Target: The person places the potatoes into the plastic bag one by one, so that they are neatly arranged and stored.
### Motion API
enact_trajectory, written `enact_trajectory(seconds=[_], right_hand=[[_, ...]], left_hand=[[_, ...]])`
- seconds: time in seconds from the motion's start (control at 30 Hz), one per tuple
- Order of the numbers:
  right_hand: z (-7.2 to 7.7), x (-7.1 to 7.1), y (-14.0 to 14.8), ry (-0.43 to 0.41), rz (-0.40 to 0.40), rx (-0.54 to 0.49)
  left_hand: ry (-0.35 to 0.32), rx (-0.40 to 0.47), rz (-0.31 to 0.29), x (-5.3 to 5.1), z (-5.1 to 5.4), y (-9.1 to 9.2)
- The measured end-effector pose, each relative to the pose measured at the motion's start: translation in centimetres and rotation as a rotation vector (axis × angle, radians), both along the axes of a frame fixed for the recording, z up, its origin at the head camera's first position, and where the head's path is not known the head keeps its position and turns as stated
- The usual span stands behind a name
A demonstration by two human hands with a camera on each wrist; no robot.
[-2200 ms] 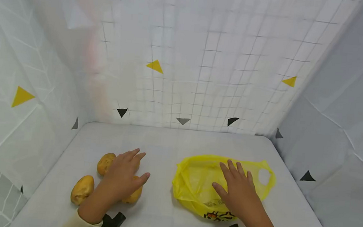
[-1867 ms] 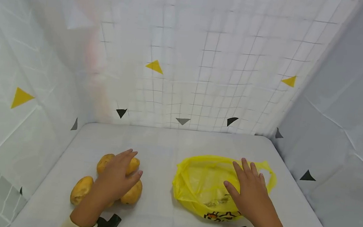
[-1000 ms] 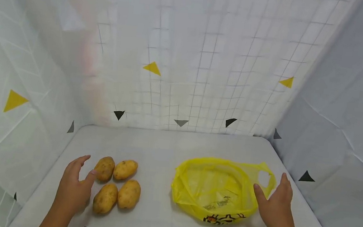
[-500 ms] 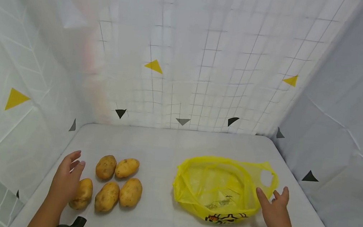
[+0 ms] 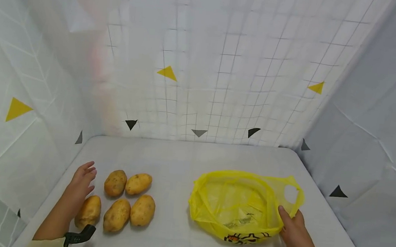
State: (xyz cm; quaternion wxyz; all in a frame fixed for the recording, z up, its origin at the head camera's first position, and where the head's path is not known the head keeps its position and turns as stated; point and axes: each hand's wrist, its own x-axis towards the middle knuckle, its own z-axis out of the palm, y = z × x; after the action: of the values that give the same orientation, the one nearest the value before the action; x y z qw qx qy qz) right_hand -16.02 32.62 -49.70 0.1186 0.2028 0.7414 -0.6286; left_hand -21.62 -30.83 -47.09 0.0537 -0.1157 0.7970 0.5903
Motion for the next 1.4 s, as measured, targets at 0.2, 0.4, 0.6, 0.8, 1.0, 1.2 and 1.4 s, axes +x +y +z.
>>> enact_trajectory(seconds=[0.2,0.4,0.6,0.8,1.0,1.2,1.4], right_hand=[[0.0,-0.1,-0.2,0.004,0.018,-0.010],[0.2,0.0,-0.3,-0.006,0.029,-0.008],[0.3,0.3,-0.2,-0.017,0.042,-0.016],[0.3,0.2,-0.3,-0.027,0.047,-0.024],[0.3,0.0,-0.3,-0.009,0.057,-0.053],[0.3,0.0,-0.2,-0.005,0.050,-0.066],[0.0,0.1,-0.2,-0.016,0.058,-0.054]], left_hand=[[-0.025,-0.085,-0.081,-0.9,-0.6,0.2],[-0.077,-0.223,-0.110,-1.1,-0.3,0.8],[-0.040,-0.301,-0.111,-0.3,0.7,0.1],[-0.103,-0.279,-0.048,2.1,-0.1,-1.5],[-0.110,-0.230,-0.070,4.6,-1.4,-2.6],[-0.071,-0.235,-0.124,5.6,-2.5,-2.6],[-0.018,-0.298,-0.153,6.5,-3.9,-2.8]])
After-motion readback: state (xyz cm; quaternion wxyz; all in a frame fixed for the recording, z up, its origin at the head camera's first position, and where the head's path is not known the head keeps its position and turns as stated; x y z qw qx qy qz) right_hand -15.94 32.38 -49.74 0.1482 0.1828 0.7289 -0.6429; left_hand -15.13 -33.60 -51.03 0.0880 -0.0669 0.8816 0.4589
